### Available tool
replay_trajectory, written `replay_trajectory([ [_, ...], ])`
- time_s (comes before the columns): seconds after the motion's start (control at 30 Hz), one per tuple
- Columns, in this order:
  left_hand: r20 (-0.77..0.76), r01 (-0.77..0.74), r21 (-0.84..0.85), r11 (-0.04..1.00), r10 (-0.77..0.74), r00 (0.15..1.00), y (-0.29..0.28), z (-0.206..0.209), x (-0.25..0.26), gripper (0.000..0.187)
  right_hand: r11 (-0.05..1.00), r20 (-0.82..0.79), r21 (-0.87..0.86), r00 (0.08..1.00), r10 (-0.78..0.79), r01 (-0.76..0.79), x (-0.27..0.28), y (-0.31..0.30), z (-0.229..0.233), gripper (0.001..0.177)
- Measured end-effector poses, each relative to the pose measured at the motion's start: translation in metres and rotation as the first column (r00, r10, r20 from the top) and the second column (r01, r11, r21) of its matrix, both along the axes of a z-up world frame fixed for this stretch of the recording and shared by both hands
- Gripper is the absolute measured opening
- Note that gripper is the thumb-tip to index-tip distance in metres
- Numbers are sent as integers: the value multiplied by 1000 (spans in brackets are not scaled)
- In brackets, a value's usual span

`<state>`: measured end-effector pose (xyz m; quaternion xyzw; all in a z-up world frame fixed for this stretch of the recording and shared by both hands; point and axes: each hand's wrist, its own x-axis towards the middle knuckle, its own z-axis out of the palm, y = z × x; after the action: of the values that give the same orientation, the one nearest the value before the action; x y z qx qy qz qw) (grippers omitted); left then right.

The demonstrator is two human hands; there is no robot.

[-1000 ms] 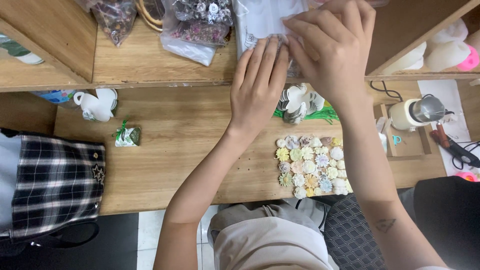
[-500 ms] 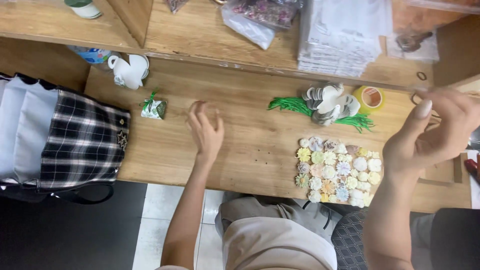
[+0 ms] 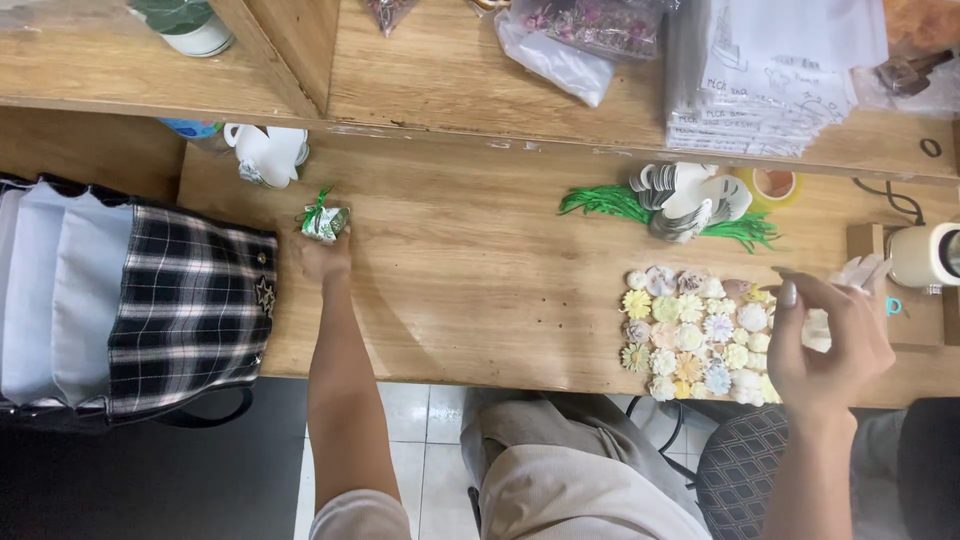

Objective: The person places small decorative flower-shaped candles into clear plastic bags and then places them into white cardstock boxes.

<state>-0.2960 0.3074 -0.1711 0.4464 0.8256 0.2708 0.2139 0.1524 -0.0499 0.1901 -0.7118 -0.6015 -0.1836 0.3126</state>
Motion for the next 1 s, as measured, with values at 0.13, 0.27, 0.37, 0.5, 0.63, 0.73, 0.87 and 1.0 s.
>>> replay_trajectory([
  [0.13,129,-17,189,982,-8,992,-29,13,34,75,998,-129,-27,990,-61,58,-9,-18,-32,11],
  [0.27,-9,348,442,827,-384,923,-91,41,104,66,990,-415,-130,903,-109,59,-27,-19,-71,11],
  [0.37,28,488,427,762,-550,835,-158,66,165,72,963,-578,-268,804,-142,-23,-49,-6,-101,14],
  [0.5,93,588,531,611,-731,676,-238,97,227,72,798,-613,-595,696,-374,-95,-79,17,-141,31],
  [0.63,147,632,557,539,-813,564,-273,140,240,75,860,-671,-485,698,-250,-158,-73,14,-155,31],
  [0.73,95,653,589,476,-844,529,-277,160,238,78,927,-694,-334,710,-119,-172,-57,12,-151,41],
  [0.87,-13,699,572,430,-847,531,-280,175,228,79,943,-798,-211,603,-13,-258,-46,9,-131,53],
  [1.0,-82,729,557,399,-847,526,-284,181,226,78,959,-670,-175,741,48,-221,-40,10,-111,60],
])
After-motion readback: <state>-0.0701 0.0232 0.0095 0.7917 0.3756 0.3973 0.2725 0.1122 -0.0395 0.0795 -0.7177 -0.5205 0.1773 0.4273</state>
